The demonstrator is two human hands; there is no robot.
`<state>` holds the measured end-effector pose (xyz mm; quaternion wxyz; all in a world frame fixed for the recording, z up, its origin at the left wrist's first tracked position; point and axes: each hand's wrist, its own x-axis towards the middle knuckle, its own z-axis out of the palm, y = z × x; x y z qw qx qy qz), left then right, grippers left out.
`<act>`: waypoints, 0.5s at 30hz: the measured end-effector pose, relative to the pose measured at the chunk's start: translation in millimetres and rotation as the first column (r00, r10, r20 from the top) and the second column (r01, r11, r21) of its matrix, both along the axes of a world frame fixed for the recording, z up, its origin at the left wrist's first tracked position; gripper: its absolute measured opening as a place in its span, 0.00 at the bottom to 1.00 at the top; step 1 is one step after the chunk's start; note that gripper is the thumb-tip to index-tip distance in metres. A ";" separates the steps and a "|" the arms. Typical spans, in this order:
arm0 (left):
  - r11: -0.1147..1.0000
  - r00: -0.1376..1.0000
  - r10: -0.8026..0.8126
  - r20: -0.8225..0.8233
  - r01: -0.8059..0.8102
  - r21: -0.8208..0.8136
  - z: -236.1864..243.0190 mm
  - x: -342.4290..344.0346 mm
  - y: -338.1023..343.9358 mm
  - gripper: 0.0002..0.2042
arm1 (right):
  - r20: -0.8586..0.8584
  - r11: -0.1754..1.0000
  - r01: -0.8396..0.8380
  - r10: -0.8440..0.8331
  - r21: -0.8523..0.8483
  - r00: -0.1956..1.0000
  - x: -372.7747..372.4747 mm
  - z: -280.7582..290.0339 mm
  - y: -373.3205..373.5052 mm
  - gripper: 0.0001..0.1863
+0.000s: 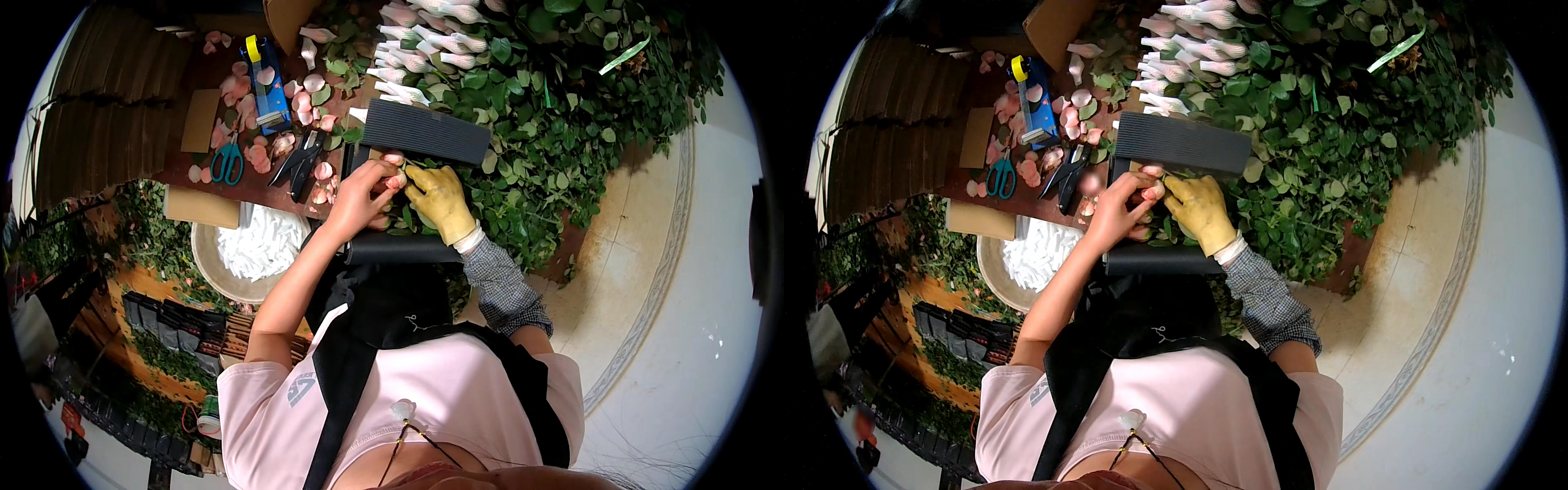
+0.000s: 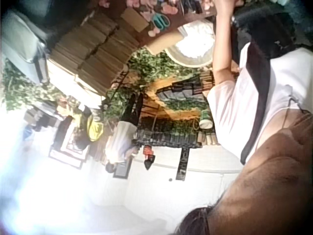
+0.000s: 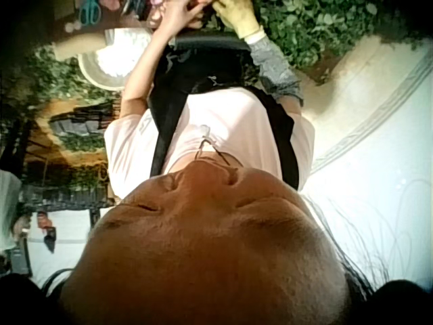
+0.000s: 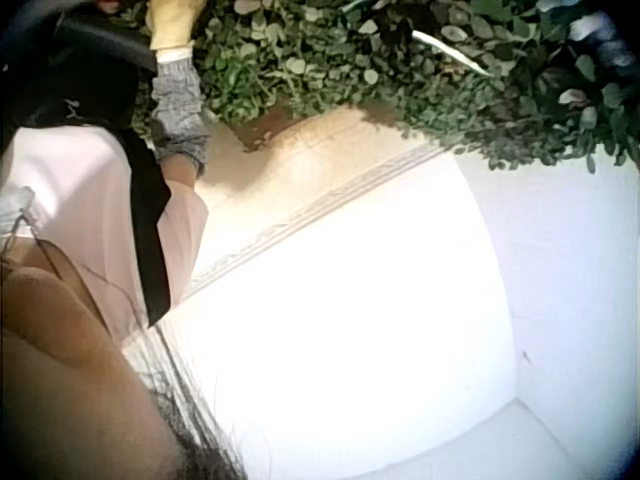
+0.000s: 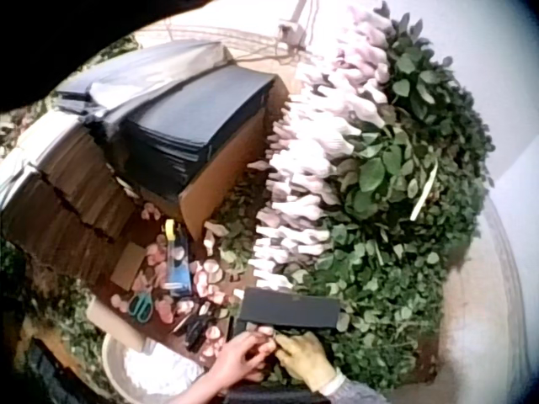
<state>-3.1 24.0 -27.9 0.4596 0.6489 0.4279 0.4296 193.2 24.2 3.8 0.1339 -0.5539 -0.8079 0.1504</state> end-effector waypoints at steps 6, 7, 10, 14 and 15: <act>0.998 1.000 0.027 -0.016 -0.028 -0.059 -2.1 -3.2 -4.5 0.11 | 0.010 1.000 -0.019 0.019 0.016 1.000 -1.5 -0.4 -1.5 0.05; 0.998 0.999 0.035 -0.007 -0.036 -0.060 0.8 -3.0 -4.0 0.11 | 0.005 0.999 -0.014 0.014 0.036 1.000 -2.2 -0.1 -1.7 0.05; 0.998 0.999 -0.001 -0.038 -0.002 -0.059 -3.2 -1.5 -2.1 0.10 | 0.030 0.999 0.010 -0.012 0.046 0.999 -2.6 -1.0 -3.8 0.05; 0.999 0.985 -0.027 -0.172 0.031 0.021 -7.9 -1.6 -1.1 0.09 | 0.144 1.000 0.009 -0.005 -0.027 0.990 -2.6 -11.2 -1.9 0.07; 0.997 0.984 -0.030 -0.174 0.042 0.068 -3.9 2.9 2.2 0.09 | 0.124 0.998 0.051 -0.053 0.020 0.991 0.6 -18.2 -5.4 0.07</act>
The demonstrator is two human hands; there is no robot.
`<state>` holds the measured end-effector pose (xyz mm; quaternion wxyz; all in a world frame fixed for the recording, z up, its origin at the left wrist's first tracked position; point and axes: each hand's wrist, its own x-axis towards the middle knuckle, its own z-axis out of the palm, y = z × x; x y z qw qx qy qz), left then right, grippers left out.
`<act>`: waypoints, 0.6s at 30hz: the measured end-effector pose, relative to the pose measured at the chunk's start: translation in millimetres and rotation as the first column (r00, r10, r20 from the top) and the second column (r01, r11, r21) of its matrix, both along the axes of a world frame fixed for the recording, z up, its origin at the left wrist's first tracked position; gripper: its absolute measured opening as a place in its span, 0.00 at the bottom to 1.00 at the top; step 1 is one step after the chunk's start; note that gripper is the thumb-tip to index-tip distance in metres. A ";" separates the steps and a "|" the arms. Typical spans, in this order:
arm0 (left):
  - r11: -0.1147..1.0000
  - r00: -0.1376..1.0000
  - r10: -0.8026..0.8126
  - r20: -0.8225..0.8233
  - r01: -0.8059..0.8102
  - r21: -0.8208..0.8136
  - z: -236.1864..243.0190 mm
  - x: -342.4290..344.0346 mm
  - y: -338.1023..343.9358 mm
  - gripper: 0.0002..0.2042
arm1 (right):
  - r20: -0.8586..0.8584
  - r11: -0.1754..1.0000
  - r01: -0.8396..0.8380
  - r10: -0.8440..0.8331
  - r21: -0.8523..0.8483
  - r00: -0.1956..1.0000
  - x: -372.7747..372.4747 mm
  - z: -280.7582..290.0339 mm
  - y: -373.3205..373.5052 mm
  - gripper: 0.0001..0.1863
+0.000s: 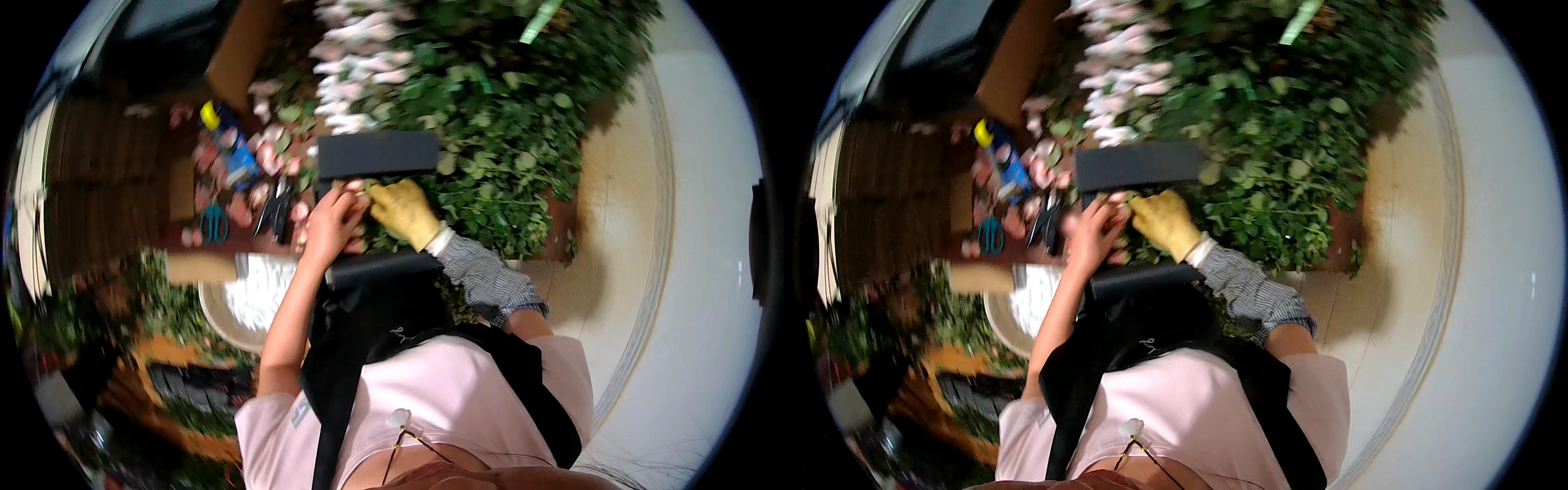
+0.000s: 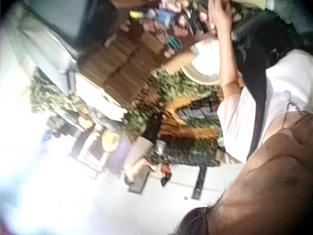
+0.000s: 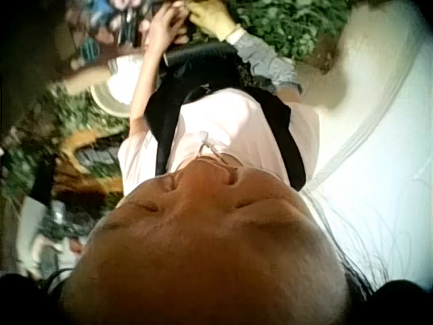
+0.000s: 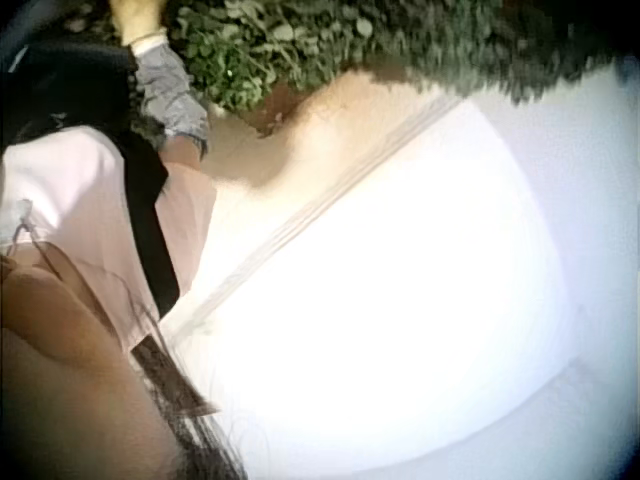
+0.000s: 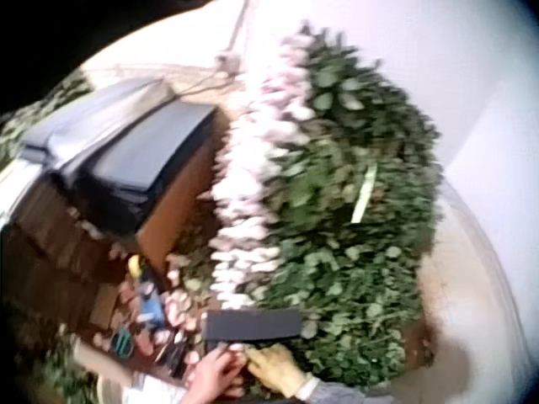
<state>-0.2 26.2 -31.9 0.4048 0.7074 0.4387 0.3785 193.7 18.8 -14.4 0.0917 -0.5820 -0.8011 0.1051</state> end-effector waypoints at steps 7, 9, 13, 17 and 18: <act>0.976 0.986 0.160 -0.048 -0.150 0.160 0.9 -1.2 1.4 0.09 | -0.173 0.999 0.030 -0.025 0.030 0.985 8.8 -8.9 2.6 0.09; 0.970 0.971 0.238 -0.012 -0.237 0.054 8.3 -16.0 -6.4 0.10 | -0.192 0.996 -0.041 0.025 -0.080 0.981 16.8 0.1 1.3 0.12; 0.943 0.905 0.332 -0.265 -0.312 0.114 27.0 -71.6 -66.9 0.13 | -0.565 0.889 -0.164 -0.122 -0.428 0.816 52.4 55.4 -13.4 0.26; 0.960 0.774 0.205 -0.600 -0.278 -0.032 -74.0 -138.7 -139.0 0.13 | -0.724 0.897 -0.221 -0.143 -0.384 0.675 99.1 104.0 -16.0 0.26; 0.941 0.759 0.139 -0.637 -0.301 -0.154 -95.8 -137.3 -141.1 0.14 | -0.755 0.930 -0.169 -0.150 -0.327 0.639 109.2 102.8 -12.7 0.26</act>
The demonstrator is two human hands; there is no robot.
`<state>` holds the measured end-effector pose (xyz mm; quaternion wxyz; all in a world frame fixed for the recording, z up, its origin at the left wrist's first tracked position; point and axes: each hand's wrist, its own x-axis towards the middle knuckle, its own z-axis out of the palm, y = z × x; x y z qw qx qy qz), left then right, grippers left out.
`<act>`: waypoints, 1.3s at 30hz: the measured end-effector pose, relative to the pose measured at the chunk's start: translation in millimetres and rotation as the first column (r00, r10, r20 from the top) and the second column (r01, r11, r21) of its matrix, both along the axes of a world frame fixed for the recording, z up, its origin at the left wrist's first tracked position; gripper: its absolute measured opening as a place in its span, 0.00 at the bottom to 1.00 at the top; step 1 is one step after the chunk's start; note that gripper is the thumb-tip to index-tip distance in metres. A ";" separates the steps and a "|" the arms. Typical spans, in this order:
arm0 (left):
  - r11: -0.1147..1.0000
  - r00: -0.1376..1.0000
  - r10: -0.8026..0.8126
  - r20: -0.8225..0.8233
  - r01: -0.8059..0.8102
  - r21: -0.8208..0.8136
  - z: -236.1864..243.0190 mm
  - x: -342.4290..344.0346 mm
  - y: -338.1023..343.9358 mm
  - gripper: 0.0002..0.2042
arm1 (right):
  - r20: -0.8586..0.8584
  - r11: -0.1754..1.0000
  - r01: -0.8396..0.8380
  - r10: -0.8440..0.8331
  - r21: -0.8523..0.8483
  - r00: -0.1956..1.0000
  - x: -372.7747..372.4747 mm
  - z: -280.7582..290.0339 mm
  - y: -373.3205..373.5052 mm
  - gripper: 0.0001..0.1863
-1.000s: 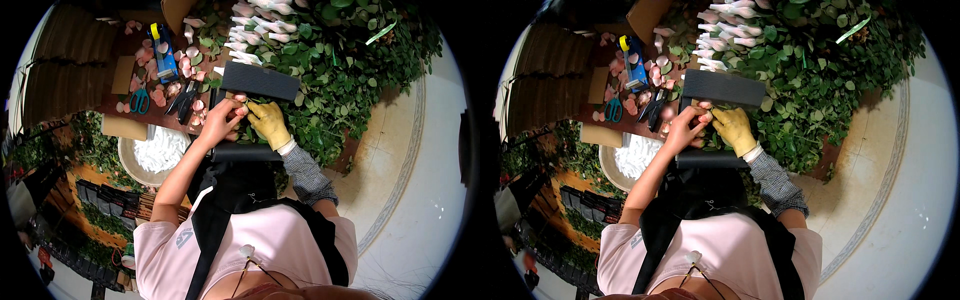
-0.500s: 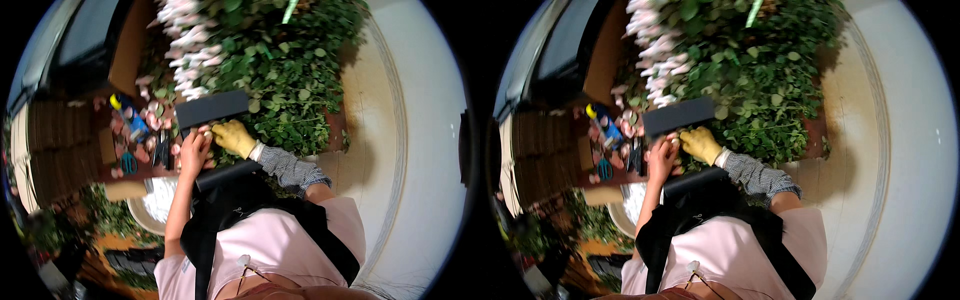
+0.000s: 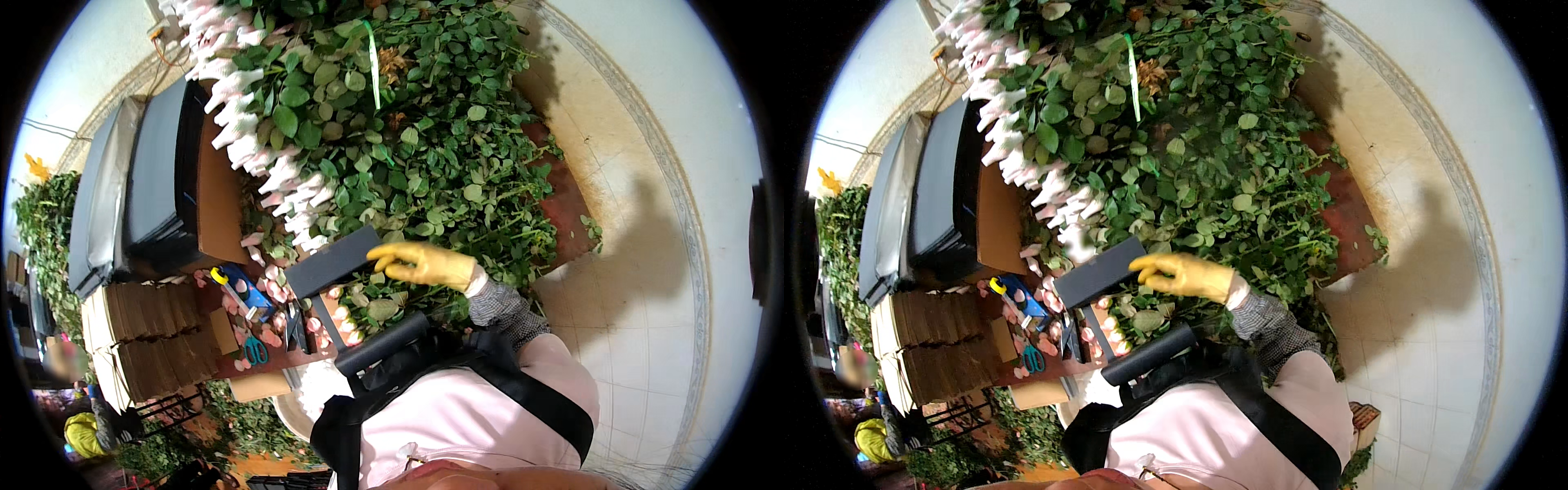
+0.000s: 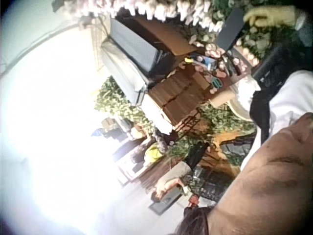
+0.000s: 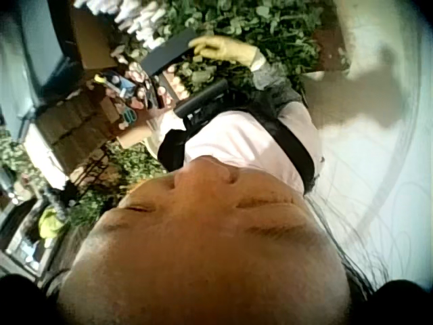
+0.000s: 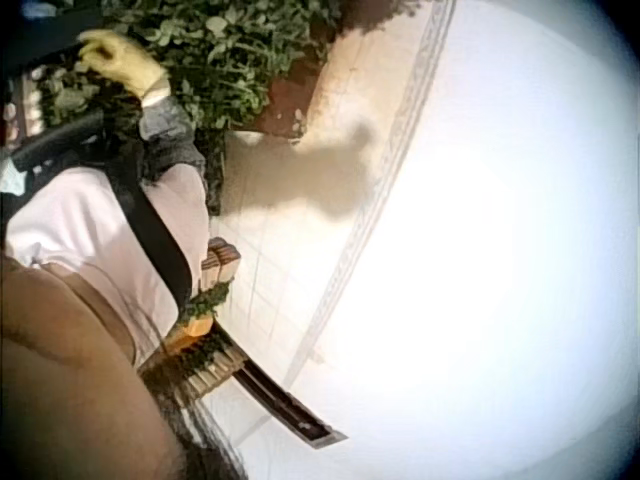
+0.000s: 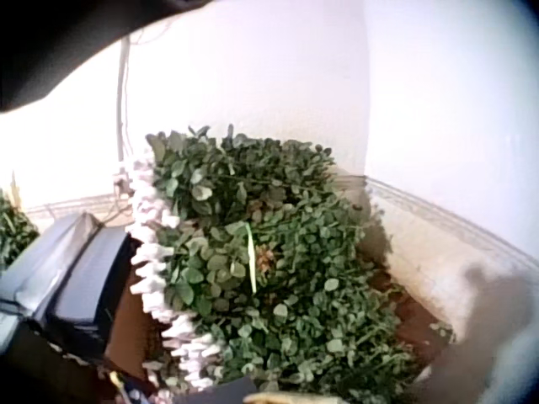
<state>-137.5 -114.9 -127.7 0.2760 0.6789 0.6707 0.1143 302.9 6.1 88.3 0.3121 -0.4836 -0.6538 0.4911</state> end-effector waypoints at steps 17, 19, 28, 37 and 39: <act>0.929 0.926 0.369 0.081 -0.365 -0.053 12.5 1.6 -21.2 0.16 | 0.060 0.154 0.154 -0.869 0.976 0.492 188.9 177.5 245.8 0.11; 0.942 0.936 0.324 0.140 -0.333 0.043 69.6 36.6 -4.8 0.15 | 0.389 0.427 0.110 -0.884 0.897 0.260 210.1 176.0 284.8 0.12; 0.951 0.928 0.296 0.225 -0.309 0.021 69.9 52.4 -34.8 0.11 | 0.183 0.181 0.157 -0.983 0.971 0.000 185.9 129.7 246.1 0.18; 0.967 0.952 0.220 0.211 -0.242 0.084 68.5 35.5 6.1 0.12 | 0.447 0.437 -0.149 -0.893 0.887 0.040 203.1 188.8 237.5 0.04; 0.969 0.945 0.199 0.260 -0.229 0.093 78.6 44.2 17.6 0.12 | 0.328 0.311 -0.145 -0.937 0.939 0.116 218.1 186.7 219.5 0.03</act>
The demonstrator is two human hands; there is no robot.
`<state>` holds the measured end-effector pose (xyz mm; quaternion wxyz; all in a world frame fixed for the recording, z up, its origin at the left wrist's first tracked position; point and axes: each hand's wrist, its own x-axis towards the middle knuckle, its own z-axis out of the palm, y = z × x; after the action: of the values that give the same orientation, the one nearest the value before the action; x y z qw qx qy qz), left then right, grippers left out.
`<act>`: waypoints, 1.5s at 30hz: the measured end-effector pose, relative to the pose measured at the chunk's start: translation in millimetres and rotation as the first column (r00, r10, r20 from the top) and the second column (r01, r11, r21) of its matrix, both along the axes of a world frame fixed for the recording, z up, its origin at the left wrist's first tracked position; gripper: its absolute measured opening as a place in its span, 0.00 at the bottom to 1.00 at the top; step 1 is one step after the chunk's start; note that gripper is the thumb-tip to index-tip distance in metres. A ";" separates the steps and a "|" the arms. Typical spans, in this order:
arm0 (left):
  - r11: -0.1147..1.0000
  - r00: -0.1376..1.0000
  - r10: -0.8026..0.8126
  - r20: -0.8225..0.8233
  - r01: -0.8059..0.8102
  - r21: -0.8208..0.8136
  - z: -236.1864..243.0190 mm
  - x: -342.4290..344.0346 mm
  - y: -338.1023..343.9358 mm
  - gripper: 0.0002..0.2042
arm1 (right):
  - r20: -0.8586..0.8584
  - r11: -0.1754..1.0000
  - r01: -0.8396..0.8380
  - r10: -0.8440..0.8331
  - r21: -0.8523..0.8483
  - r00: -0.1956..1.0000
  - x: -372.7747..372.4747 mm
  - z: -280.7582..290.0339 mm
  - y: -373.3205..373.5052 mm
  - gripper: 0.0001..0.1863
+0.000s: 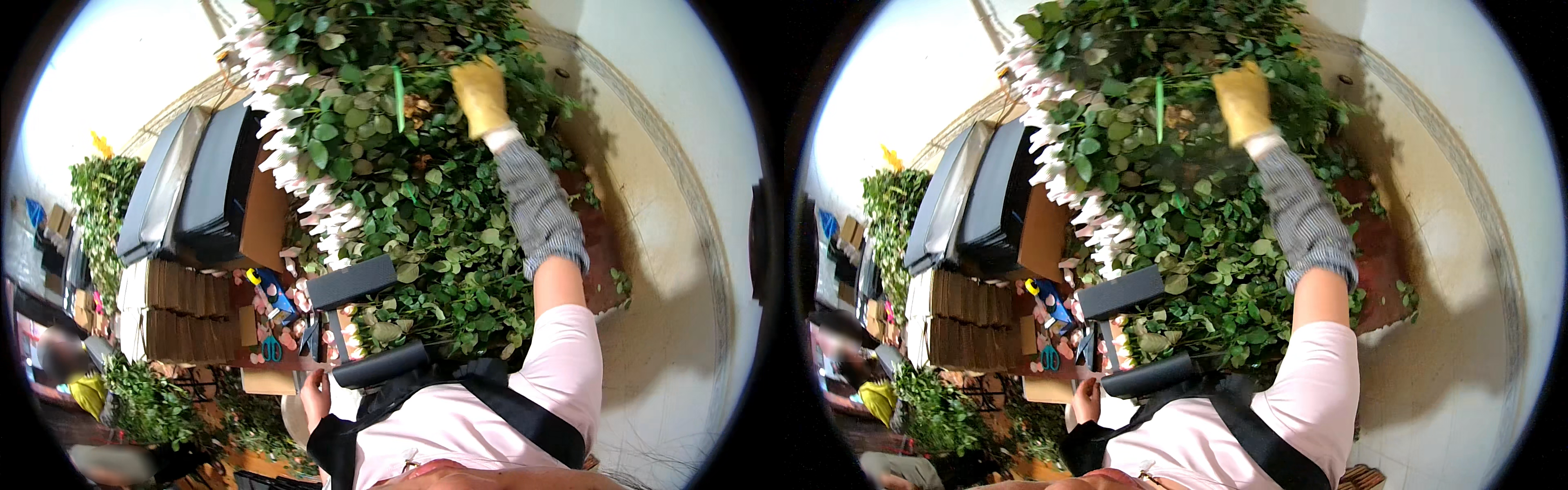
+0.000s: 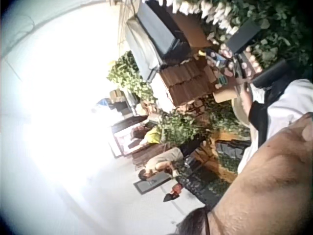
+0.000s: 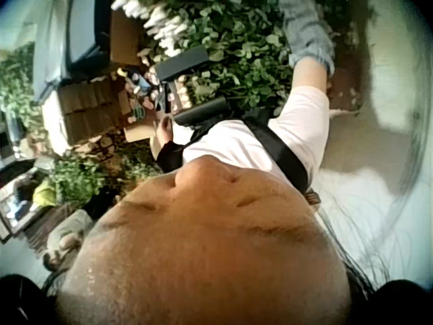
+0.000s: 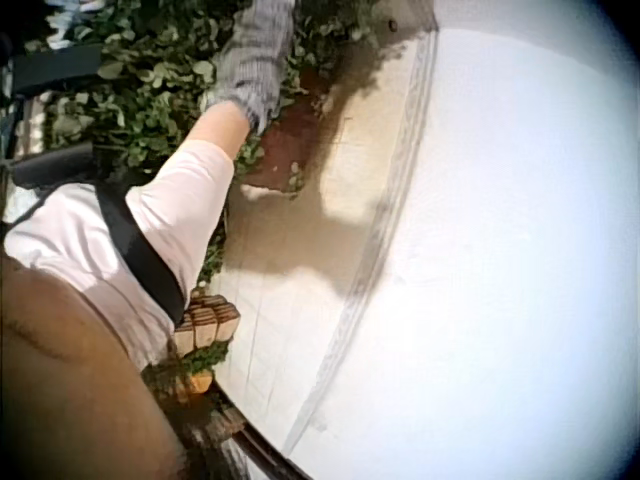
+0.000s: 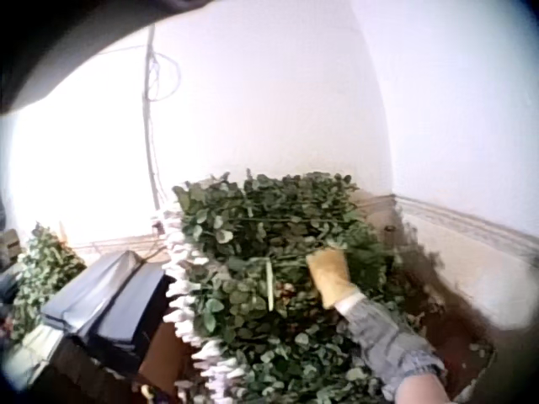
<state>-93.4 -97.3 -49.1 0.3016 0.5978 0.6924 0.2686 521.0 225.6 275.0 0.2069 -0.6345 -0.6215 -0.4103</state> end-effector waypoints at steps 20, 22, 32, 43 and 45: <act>0.944 0.962 -0.272 -0.003 0.267 0.192 77.2 36.1 62.1 0.08 | -0.157 0.991 -0.042 0.022 -0.126 0.987 -98.4 -55.1 -75.5 0.11; 0.931 0.956 -0.292 0.023 0.279 0.238 81.6 39.5 69.0 0.08 | -0.203 0.995 -0.008 -0.012 -0.097 0.979 -80.5 -76.5 -108.3 0.09; 0.956 0.451 -0.282 0.847 0.203 0.211 72.4 77.0 114.2 0.29 | -0.376 0.849 -0.465 0.357 -0.250 0.855 -114.3 -62.6 -225.6 0.23; 0.999 0.387 -0.028 0.922 0.043 0.012 109.7 63.8 117.7 0.10 | -0.519 0.576 -0.553 0.244 -0.602 0.819 -169.9 -120.7 -275.9 0.24; 0.998 0.478 0.055 0.877 -0.049 -0.036 114.7 59.0 112.7 0.10 | -0.531 0.596 -0.560 0.249 -0.575 0.810 -175.8 -120.9 -276.7 0.23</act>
<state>-34.3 15.4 65.6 0.6062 0.3553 0.4601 0.5428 345.2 -51.1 154.1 0.1573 -0.5702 -0.8042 0.0584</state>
